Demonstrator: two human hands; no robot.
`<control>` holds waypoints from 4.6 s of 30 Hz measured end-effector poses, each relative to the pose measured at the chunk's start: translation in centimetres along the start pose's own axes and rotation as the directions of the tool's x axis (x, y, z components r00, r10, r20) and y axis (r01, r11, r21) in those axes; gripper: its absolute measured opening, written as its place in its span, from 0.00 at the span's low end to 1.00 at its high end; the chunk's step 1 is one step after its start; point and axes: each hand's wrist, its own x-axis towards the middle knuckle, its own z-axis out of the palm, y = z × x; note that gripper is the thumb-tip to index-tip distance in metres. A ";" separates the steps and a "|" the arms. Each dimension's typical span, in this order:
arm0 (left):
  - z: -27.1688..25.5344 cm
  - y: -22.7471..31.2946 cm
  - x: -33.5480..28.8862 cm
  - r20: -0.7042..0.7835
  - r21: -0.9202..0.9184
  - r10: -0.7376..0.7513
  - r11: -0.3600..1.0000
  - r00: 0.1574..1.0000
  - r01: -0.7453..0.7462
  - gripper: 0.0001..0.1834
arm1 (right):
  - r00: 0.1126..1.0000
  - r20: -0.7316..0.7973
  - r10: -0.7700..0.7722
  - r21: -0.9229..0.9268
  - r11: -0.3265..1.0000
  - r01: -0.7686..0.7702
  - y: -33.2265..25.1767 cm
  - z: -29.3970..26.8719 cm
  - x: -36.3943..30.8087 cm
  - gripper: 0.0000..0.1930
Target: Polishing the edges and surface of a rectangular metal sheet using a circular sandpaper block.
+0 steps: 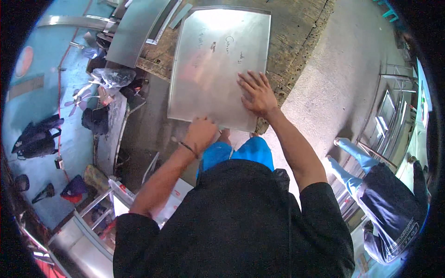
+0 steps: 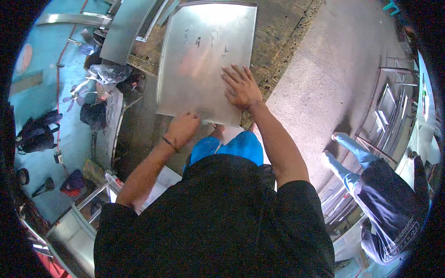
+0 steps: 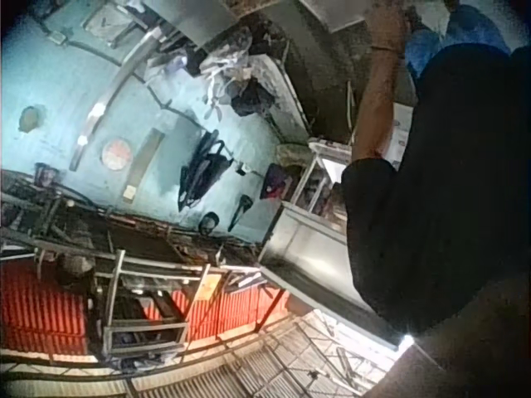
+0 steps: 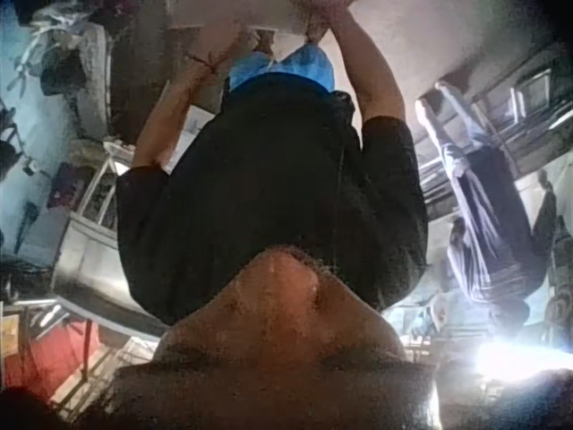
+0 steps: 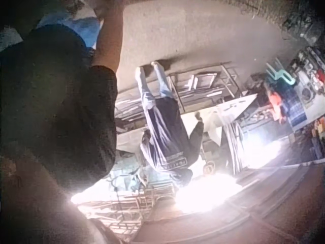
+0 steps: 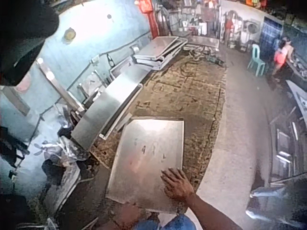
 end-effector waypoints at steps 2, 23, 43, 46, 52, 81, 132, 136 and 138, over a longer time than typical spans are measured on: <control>-0.2 3.2 1.4 -0.070 -0.123 0.047 0.991 0.996 -0.055 0.09 | 1.000 -0.016 -0.002 -0.004 1.000 0.002 0.3 0.1 -0.3 0.32; -0.4 0.2 1.5 -0.072 -0.125 0.113 0.985 0.991 -0.121 0.09 | 0.999 -0.036 -0.014 -0.030 0.999 0.013 -0.3 0.3 0.3 0.30; 1.1 -6.4 -0.5 0.026 -0.101 0.105 0.990 0.994 -0.102 0.09 | 0.999 -0.035 0.006 -0.007 1.000 -0.006 -0.1 0.3 0.0 0.31; 0.6 -3.8 -0.5 0.019 -0.062 0.096 0.994 0.995 -0.094 0.09 | 1.000 -0.030 0.003 -0.012 1.000 -0.003 -0.1 0.2 -0.3 0.31; -0.7 6.4 4.1 -0.080 -0.194 0.171 0.964 0.982 -0.184 0.08 | 0.999 -0.050 -0.015 -0.005 1.000 0.015 0.1 0.3 0.2 0.31; -0.4 -7.1 -2.7 0.171 0.073 -0.118 0.992 0.978 0.107 0.08 | 1.000 -0.007 -0.006 0.020 1.000 0.006 -0.3 -0.4 0.1 0.32; -0.1 -4.6 -1.8 0.185 -0.084 -0.137 0.984 0.973 0.154 0.11 | 1.000 -0.014 0.002 0.015 1.000 -0.002 -0.4 -0.1 0.3 0.31; -1.0 2.8 1.4 -0.022 -0.196 0.021 0.980 1.000 -0.025 0.09 | 1.000 -0.008 0.015 0.006 1.000 -0.015 -0.1 -0.1 -0.1 0.31; -0.9 6.0 3.2 -0.121 -0.163 0.126 0.976 0.985 -0.145 0.08 | 1.000 -0.014 0.006 -0.003 1.000 -0.006 -0.1 -0.3 0.0 0.32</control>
